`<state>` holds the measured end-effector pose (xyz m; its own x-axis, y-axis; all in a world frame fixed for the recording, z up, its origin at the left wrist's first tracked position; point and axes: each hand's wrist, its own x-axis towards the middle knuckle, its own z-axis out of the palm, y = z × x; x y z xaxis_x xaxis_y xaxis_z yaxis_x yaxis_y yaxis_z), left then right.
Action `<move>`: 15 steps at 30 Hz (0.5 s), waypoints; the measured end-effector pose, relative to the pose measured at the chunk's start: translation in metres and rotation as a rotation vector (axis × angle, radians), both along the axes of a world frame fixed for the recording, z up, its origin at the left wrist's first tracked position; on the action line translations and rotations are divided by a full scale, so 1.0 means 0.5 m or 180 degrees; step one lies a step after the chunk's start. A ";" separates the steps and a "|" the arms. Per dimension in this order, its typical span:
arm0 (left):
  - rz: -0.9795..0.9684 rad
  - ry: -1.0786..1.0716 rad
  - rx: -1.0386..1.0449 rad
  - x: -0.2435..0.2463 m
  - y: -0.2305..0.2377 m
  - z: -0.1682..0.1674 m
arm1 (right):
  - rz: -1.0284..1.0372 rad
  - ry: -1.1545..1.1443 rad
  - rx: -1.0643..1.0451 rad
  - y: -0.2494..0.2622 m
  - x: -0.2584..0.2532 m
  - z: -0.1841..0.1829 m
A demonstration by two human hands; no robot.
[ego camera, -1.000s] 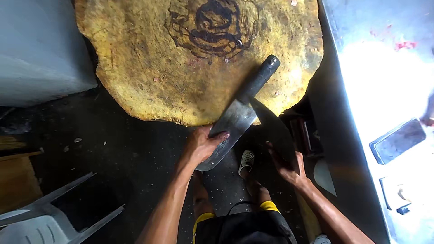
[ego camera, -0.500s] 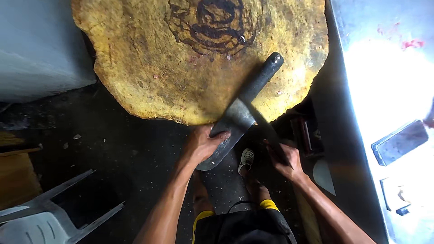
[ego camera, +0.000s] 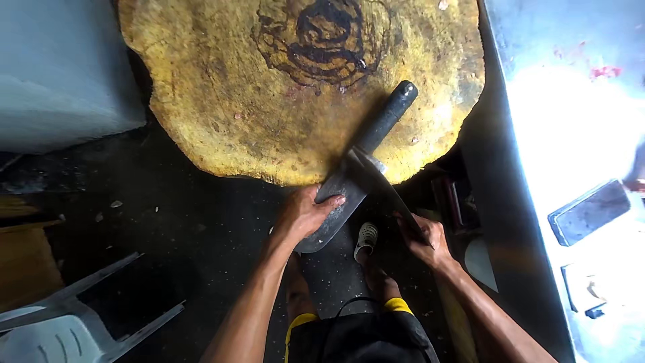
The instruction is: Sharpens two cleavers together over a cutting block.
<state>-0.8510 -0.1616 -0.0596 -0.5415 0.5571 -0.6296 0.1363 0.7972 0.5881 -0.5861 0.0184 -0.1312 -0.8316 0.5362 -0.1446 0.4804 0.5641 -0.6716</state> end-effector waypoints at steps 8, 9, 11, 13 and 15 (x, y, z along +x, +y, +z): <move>0.0639 -0.0345 0.0324 0.017 0.001 -0.006 | -0.1016 0.0295 -0.0601 -0.056 0.120 0.014; 0.0814 -0.0250 0.0408 0.029 0.003 -0.006 | -0.1175 0.0148 -0.0698 -0.065 0.143 0.021; 0.1084 0.0072 0.0437 0.062 0.014 0.001 | -0.1439 -0.0134 -0.0858 -0.083 0.192 0.037; 0.1338 0.0148 0.0420 0.093 0.030 0.024 | -0.1652 -0.0324 -0.0961 -0.104 0.239 0.056; 0.1716 -0.0174 0.0488 0.130 0.044 0.066 | -0.1729 -0.0461 -0.0966 -0.117 0.302 0.069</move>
<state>-0.7861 -0.1397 -0.0265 -0.7438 0.2978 -0.5984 -0.3006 0.6505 0.6975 -0.4352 -0.0402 -0.0969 -0.4134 0.7933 -0.4469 0.7423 0.0094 -0.6700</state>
